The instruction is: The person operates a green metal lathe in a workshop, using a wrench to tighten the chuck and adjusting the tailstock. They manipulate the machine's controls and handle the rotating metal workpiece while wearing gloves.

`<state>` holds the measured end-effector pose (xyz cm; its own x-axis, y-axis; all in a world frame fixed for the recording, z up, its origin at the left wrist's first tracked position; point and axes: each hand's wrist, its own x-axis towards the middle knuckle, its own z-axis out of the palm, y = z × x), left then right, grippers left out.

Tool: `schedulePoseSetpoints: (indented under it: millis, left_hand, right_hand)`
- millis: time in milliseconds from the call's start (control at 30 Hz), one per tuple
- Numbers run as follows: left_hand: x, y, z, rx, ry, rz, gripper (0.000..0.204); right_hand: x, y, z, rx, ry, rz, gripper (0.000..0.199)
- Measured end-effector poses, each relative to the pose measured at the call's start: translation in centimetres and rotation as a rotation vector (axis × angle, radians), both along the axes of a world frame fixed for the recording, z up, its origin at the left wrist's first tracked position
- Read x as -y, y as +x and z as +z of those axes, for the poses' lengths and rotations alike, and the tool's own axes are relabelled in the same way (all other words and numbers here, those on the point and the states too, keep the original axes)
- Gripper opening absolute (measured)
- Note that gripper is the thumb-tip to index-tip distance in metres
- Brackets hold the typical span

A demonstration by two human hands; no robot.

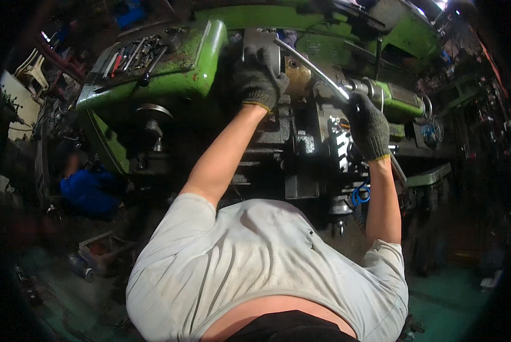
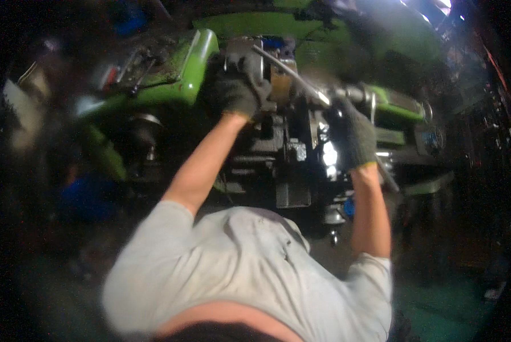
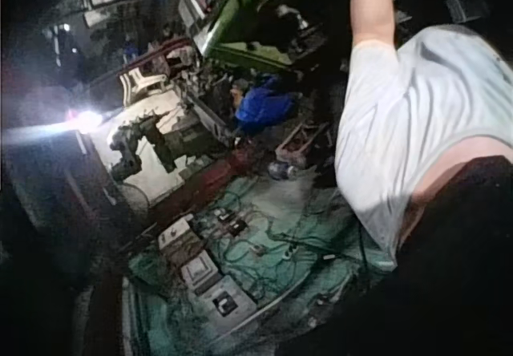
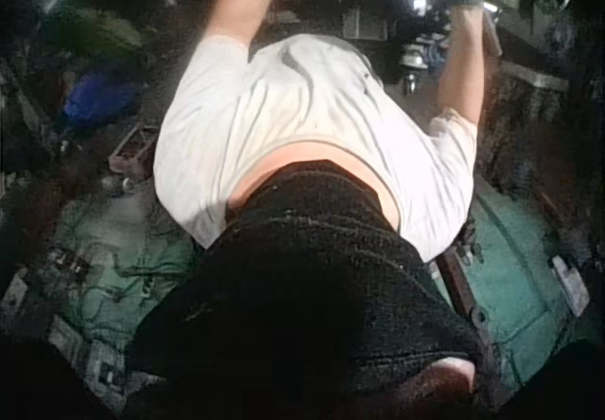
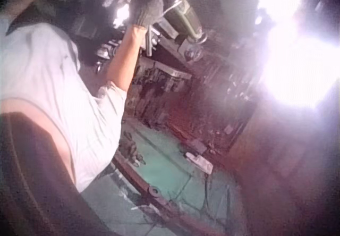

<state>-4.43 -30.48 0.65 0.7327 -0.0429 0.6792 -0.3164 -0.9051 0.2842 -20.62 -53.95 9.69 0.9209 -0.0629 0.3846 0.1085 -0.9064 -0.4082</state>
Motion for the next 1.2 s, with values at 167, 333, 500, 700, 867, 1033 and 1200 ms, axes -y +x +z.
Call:
schedulePoseSetpoints:
  millis: [167,333,500,700,867,1033,1200]
  left_hand:
    - [3.1,4.7,4.0,-0.257,0.121,0.123,0.084]
    - [2.8,9.7,4.2,-0.26,0.032,0.094,0.083]
    - [2.7,10.9,4.2,-0.362,0.07,0.139,0.079]
    - [2.3,6.9,5.8,-0.257,0.073,0.08,0.07]
    - [2.8,4.5,6.2,-0.116,0.16,-0.053,0.07]
    - [2.8,6.3,3.0,-0.044,0.094,0.072,0.082]
    - [4.3,11.2,3.4,0.132,0.19,-0.217,0.084]
  right_hand:
    - [2.8,8.6,0.6,0.005,-0.063,-0.016,0.027]
    - [3.3,17.1,0.8,0.067,-0.107,0.061,0.031]
    - [4.0,22.4,0.7,-0.087,-0.104,0.188,0.027]
    - [6.8,26.0,3.7,-0.27,-0.221,0.399,0.028]
    - [11.2,30.1,2.3,-0.219,-0.3,0.445,0.037]
    - [6.5,26.5,1.4,-0.147,-0.157,0.406,0.042]
    - [2.6,21.8,4.1,-0.159,-0.467,0.261,0.044]
